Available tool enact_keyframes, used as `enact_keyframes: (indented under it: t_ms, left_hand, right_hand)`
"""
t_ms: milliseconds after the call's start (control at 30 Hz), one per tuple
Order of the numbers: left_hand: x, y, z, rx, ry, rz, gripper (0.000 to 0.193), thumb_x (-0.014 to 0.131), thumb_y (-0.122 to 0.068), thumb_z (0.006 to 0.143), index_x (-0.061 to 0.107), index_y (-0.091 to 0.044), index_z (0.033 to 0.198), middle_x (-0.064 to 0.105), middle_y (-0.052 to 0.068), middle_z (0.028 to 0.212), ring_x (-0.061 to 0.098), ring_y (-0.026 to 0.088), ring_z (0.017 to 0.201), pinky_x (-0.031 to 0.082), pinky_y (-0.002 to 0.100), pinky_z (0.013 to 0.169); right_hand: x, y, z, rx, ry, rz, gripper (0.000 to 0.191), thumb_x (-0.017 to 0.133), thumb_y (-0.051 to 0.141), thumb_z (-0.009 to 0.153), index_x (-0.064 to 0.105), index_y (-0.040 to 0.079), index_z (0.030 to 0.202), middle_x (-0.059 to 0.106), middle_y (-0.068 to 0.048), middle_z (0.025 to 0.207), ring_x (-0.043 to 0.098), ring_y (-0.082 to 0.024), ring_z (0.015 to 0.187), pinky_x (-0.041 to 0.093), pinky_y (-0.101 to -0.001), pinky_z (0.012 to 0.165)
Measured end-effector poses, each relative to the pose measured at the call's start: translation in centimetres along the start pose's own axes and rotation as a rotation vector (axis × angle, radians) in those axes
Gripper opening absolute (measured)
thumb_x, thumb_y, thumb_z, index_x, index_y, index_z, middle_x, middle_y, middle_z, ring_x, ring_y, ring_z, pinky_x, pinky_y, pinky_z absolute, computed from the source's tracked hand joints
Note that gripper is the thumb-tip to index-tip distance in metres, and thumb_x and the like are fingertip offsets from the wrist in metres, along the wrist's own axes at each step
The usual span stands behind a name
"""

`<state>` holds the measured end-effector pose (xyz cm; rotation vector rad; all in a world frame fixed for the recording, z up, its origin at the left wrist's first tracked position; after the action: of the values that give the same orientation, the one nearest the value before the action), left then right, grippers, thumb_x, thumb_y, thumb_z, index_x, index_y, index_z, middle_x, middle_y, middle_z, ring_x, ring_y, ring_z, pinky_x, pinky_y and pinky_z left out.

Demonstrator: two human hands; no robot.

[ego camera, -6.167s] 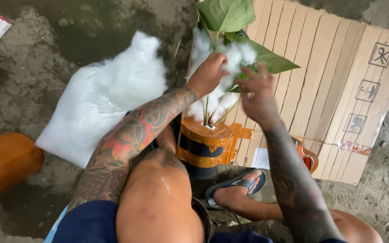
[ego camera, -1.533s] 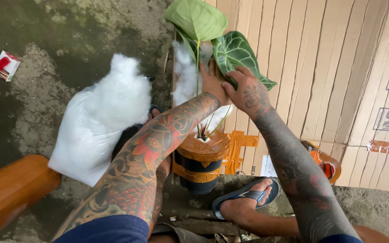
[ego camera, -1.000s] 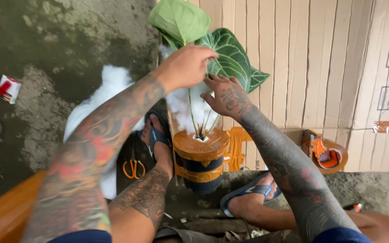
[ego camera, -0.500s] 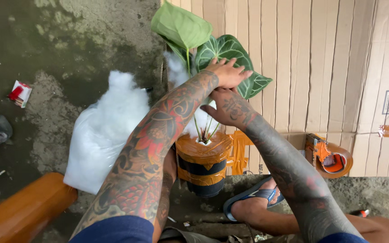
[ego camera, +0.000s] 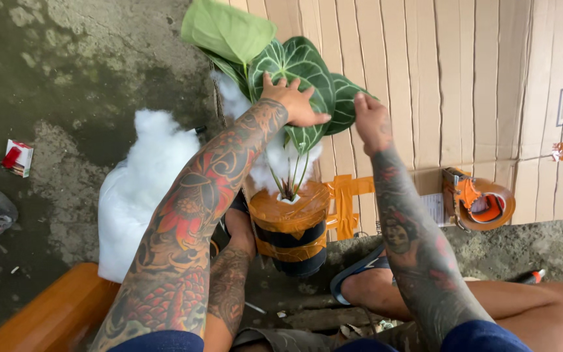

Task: The person wraps a potted plant with white cotton-like material, tucking it around the stems and leaves. They adjust the leaves and continue adding more material to secure the plant for shipping.

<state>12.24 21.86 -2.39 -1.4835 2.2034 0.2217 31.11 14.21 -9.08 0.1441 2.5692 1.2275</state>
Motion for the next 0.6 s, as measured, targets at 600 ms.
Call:
enact_keyframes:
  t_ms: [600]
  left_hand:
    - [-0.6, -0.7, -2.3, -0.048, -0.07, -0.066, 0.113, 0.032, -0.096, 0.078, 0.02, -0.023, 0.163, 0.012, 0.014, 0.171, 0.007, 0.036, 0.158, -0.009, 0.067, 0.12]
  right_hand:
    - [5.7, 14.6, 0.3, -0.744, -0.064, -0.42, 0.056, 0.081, 0.03, 0.09, 0.063, -0.004, 0.131, 0.064, -0.027, 0.129, 0.061, -0.043, 0.12, 0.048, -0.0444, 0.101]
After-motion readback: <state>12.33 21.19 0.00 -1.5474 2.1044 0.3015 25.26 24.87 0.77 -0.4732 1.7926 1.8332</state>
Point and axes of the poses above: each hand's wrist, its own z-axis towards the middle knuckle, its own x-axis out of the palm, y = z × x, the point moved 6 cm from there along z, towards the middle knuckle
